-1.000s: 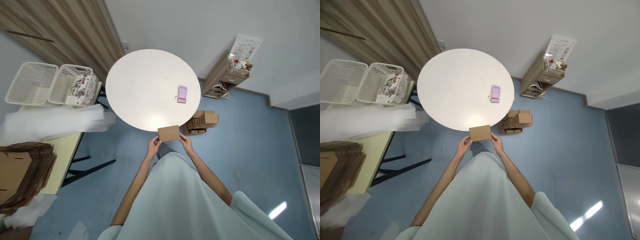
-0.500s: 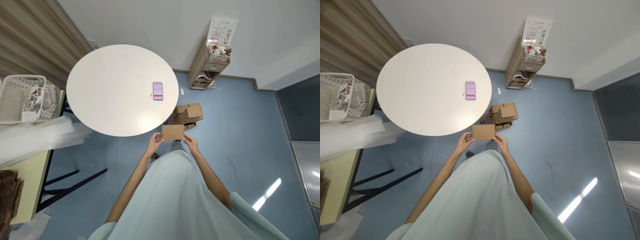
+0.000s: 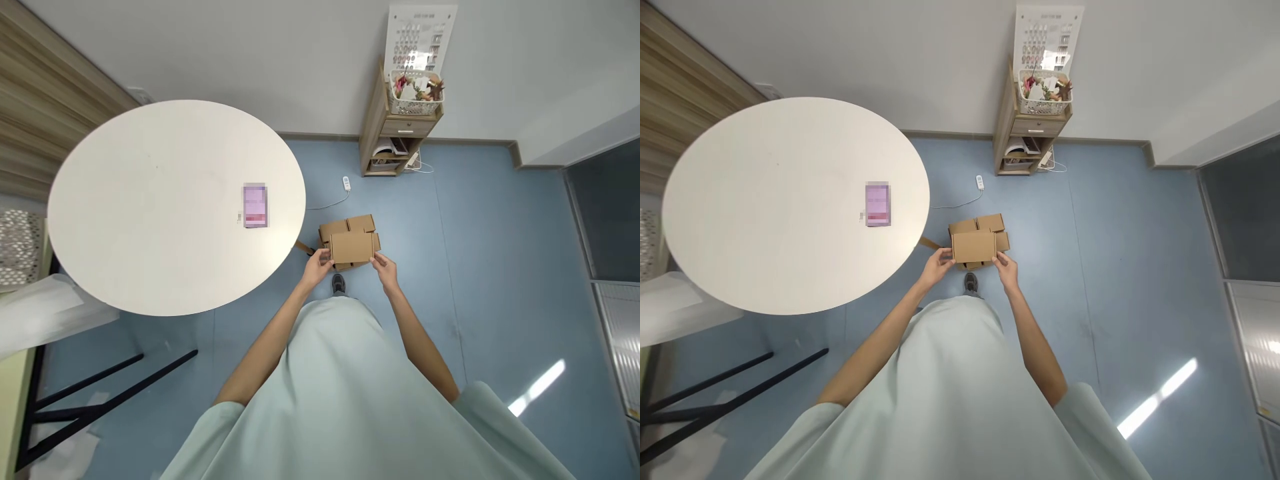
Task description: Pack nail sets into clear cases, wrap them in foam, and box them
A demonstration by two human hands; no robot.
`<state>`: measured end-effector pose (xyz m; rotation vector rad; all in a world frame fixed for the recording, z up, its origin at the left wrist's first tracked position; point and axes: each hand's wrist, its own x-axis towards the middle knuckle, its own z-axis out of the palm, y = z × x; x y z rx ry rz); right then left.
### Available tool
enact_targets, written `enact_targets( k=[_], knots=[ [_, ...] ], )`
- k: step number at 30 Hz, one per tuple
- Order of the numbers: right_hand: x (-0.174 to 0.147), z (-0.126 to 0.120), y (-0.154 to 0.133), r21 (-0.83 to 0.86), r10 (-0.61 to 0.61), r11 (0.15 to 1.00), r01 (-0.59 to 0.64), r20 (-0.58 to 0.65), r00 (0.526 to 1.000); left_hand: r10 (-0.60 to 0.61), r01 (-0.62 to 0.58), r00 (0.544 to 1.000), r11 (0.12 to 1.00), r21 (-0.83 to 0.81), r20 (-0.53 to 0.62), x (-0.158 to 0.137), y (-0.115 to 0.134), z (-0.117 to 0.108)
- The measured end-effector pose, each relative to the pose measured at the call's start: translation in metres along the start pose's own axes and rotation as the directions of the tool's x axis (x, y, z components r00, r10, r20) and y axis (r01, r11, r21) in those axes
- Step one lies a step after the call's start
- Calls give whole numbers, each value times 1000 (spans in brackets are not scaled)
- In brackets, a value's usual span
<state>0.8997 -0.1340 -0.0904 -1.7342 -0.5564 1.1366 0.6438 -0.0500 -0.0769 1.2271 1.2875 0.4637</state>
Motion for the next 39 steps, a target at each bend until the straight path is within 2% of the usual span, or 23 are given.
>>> enact_targets(
  k=[5, 11, 17, 24, 29, 34, 39],
  knots=[
    [60, -15, 1, -31, 45, 999, -45, 11, 999, -93, 93, 995, 996, 10, -21, 36, 11, 31],
    [89, -11, 15, -69, 66, 996, -62, 51, 997, -215, 217, 974, 975, 36, -67, 54, 6, 44],
    [101, -5, 28, -140, 88, 988, -73, 108, 990, -191, 194, 976, 981, 18, -102, 62, -10, 45],
    [106, 1, 40, -220, 114, 972, -86, 114, 987, -275, 281, 955, 959, 45, -110, 70, -23, 53],
    [105, 0, 37, -242, 101, 968, -72, 110, 989, -270, 277, 956, 959, 53, -113, 66, -22, 53],
    [106, 1, 32, -284, 104, 956, -80, 71, 992, -277, 280, 960, 954, 104, -42, 59, -17, 48],
    [92, -4, 25, -306, 51, 951, -39, 33, 998, -262, 271, 962, 950, 153, -77, 43, -13, 35]
  ],
)
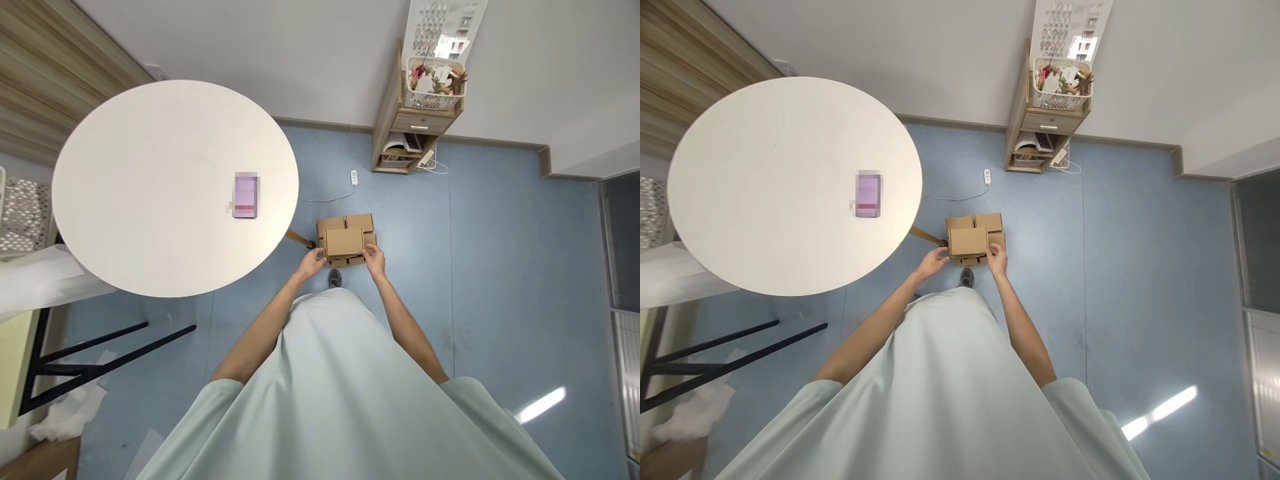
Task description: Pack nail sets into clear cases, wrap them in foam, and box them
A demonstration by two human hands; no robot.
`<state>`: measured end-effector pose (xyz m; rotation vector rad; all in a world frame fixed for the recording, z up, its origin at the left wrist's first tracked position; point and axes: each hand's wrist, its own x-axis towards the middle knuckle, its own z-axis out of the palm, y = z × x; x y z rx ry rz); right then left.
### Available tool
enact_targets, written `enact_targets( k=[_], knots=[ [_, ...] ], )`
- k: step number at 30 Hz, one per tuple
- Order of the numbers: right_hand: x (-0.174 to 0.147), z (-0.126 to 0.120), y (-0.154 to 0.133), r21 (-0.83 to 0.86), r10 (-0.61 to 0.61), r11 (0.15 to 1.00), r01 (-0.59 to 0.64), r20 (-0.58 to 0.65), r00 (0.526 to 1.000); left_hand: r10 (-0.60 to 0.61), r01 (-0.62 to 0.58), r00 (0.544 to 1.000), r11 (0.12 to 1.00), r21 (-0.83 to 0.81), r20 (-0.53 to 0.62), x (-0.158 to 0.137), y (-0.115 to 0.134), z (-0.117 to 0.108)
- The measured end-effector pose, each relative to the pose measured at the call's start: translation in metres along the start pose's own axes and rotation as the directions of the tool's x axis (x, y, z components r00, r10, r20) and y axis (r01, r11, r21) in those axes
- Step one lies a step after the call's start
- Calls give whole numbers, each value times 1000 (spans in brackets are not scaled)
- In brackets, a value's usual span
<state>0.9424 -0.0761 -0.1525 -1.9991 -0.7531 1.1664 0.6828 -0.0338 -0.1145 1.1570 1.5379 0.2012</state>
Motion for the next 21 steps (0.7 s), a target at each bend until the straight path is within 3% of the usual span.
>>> enact_targets(
  k=[4, 8, 16, 21],
  knots=[
    [-23, 1, -8, 39, -88, 995, 89, -18, 996, 73, -73, 997, 996, -54, 2, -23, -6, -24],
    [-50, 22, -22, 106, -114, 988, 115, -12, 993, 152, -157, 987, 977, -145, -43, -52, -19, -55],
    [-120, 89, -69, 145, -178, 976, 164, 89, 980, 182, -215, 974, 931, -296, -133, -111, -68, -124],
    [-173, 148, -107, 167, -207, 970, 177, 185, 961, 180, -242, 964, 897, -370, -195, -151, -108, -179]
  ],
)
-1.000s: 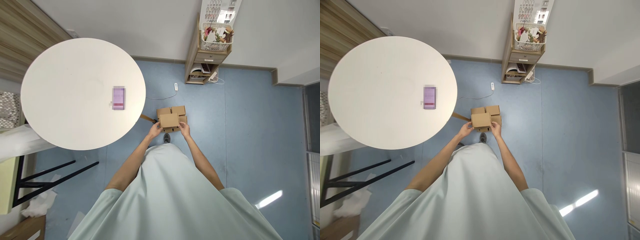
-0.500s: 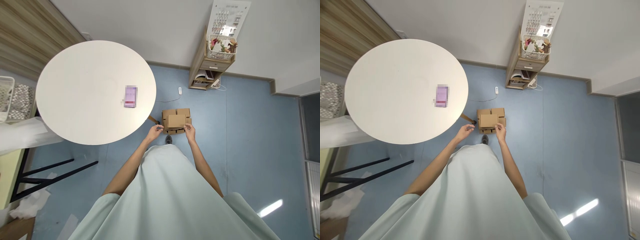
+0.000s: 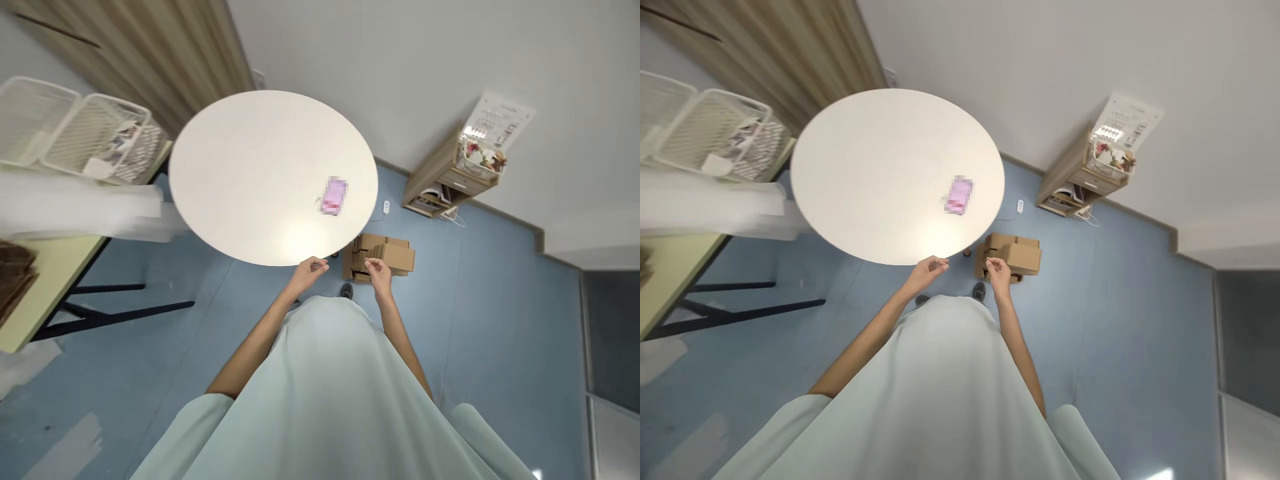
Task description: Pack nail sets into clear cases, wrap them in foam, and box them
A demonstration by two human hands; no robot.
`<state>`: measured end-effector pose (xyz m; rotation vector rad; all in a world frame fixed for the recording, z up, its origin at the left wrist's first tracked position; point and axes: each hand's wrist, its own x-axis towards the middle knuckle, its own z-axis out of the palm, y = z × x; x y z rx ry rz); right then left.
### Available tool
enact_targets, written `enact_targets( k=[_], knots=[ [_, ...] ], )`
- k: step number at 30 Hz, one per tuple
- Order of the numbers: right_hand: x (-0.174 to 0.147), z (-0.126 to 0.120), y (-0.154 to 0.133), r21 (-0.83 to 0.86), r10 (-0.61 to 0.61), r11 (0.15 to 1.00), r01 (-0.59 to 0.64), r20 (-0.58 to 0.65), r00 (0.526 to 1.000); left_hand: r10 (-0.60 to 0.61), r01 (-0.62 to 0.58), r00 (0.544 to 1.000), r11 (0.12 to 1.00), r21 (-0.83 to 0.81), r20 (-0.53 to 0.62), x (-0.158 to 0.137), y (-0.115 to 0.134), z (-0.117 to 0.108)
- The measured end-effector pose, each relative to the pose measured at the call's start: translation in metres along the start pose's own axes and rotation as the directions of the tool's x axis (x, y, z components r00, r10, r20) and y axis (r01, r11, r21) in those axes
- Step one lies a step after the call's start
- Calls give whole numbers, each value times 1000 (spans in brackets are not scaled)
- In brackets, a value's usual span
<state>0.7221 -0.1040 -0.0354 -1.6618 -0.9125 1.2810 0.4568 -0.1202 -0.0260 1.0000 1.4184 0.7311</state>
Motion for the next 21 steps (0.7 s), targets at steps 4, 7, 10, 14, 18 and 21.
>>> enact_targets(
  k=[4, 7, 10, 14, 18, 21],
  knots=[
    [-24, 75, -21, -3, -5, 1000, 6, 83, 996, 24, -30, 997, 996, -81, -74, -30, -7, -62],
    [-43, 133, -33, -7, -11, 1000, 12, 163, 987, 26, -50, 988, 987, -153, -154, -53, -16, -107],
    [-61, 185, -45, -46, -18, 998, 31, 262, 965, 24, -84, 968, 970, -228, -252, -74, -24, -147],
    [-74, 244, -63, -100, -26, 993, 70, 393, 919, -24, -110, 922, 941, -320, -387, -93, -33, -190],
    [-73, 299, -79, -137, -12, 987, 87, 478, 879, -67, -123, 891, 916, -381, -449, -102, -39, -230],
    [-68, 344, -85, -148, 4, 985, 87, 524, 852, -96, -120, 871, 909, -399, -481, -103, -44, -262]
  ],
)
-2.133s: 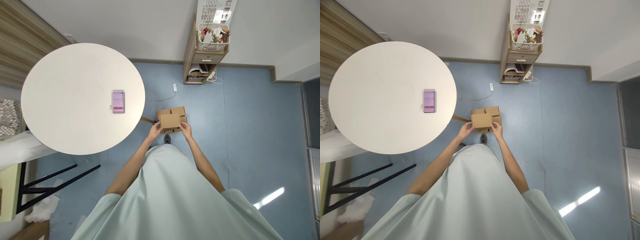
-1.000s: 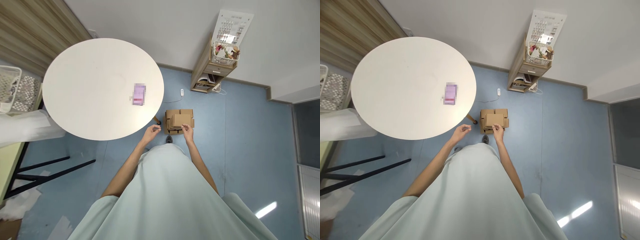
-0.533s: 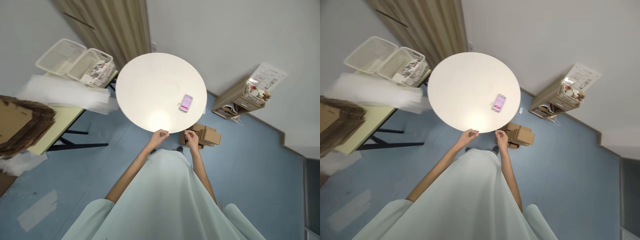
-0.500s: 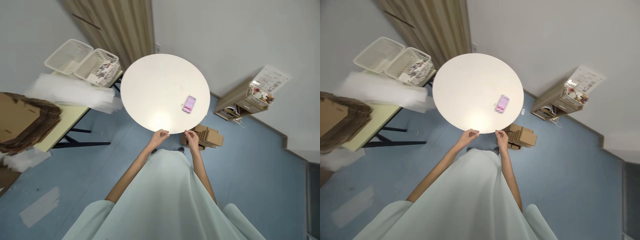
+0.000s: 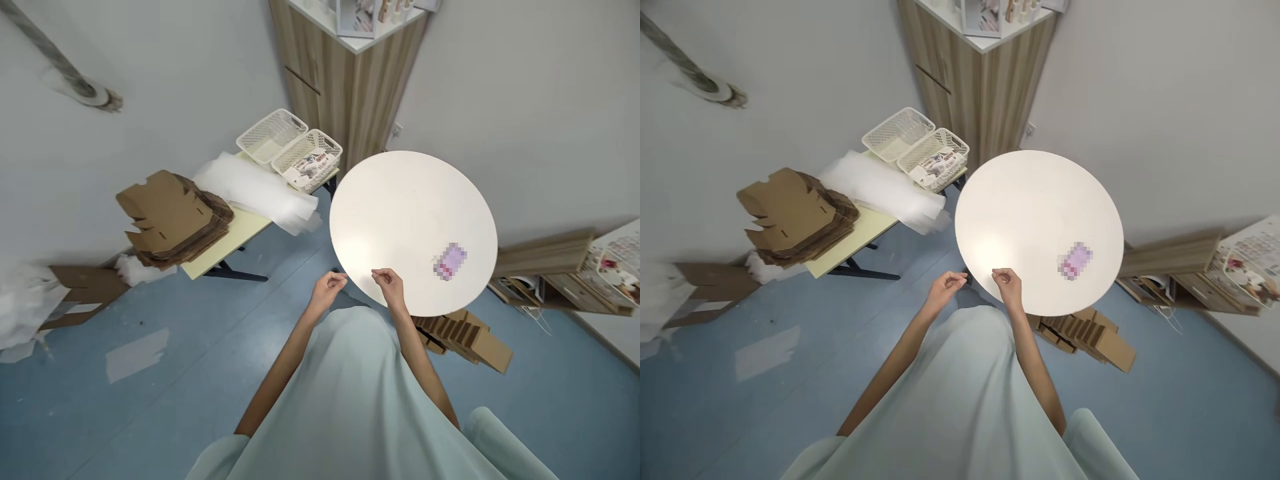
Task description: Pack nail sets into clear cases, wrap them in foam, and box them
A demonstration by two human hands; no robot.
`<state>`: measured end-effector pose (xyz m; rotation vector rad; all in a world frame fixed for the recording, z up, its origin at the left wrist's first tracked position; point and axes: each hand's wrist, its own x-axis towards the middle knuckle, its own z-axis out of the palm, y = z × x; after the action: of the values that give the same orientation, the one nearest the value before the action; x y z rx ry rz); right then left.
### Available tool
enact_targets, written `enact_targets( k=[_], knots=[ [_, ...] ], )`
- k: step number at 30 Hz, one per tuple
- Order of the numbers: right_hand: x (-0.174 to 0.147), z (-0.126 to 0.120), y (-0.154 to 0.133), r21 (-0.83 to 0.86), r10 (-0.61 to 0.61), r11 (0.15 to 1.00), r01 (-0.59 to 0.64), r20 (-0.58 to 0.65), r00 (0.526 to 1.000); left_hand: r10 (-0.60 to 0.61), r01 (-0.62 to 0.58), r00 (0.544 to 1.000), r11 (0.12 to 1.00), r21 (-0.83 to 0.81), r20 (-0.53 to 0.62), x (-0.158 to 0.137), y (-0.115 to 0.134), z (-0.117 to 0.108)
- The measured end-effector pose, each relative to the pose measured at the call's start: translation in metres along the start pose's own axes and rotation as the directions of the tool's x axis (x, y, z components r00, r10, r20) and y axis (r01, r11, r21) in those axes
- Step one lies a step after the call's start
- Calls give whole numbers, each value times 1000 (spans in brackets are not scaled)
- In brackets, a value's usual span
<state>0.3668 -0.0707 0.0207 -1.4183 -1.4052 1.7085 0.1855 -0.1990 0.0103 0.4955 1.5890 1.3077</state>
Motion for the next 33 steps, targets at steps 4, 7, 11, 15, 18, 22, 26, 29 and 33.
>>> enact_targets(
  k=[4, 7, 11, 15, 18, 22, 26, 29, 33],
  knots=[
    [42, 51, -13, 19, 36, 999, -37, 68, 997, -19, 18, 997, 1000, -7, -75, 27, 20, -39],
    [74, 86, -24, 55, 60, 996, -65, 98, 993, -28, 31, 993, 999, 24, -111, 54, 42, -68],
    [117, 123, -37, 111, 76, 990, -88, 111, 991, -37, 52, 990, 993, 106, -135, 98, 76, -103],
    [149, 146, -47, 109, 114, 986, -125, 103, 988, -64, 86, 989, 982, 169, -133, 141, 100, -131],
    [163, 155, -53, 112, 145, 982, -154, 84, 986, -74, 100, 987, 977, 186, -143, 169, 109, -145],
    [172, 159, -61, 108, 182, 977, -184, 30, 983, -82, 106, 989, 974, 202, -124, 201, 116, -159],
    [175, 163, -73, 106, 199, 975, -194, -43, 979, -74, 91, 993, 975, 204, -87, 238, 122, -177],
    [174, 168, -84, 120, 203, 975, -188, -128, 971, -56, 67, 997, 966, 251, -51, 274, 127, -195],
    [167, 182, -96, 132, 209, 974, -182, -241, 948, -28, 39, 999, 908, 417, -32, 329, 137, -218]
  ],
)
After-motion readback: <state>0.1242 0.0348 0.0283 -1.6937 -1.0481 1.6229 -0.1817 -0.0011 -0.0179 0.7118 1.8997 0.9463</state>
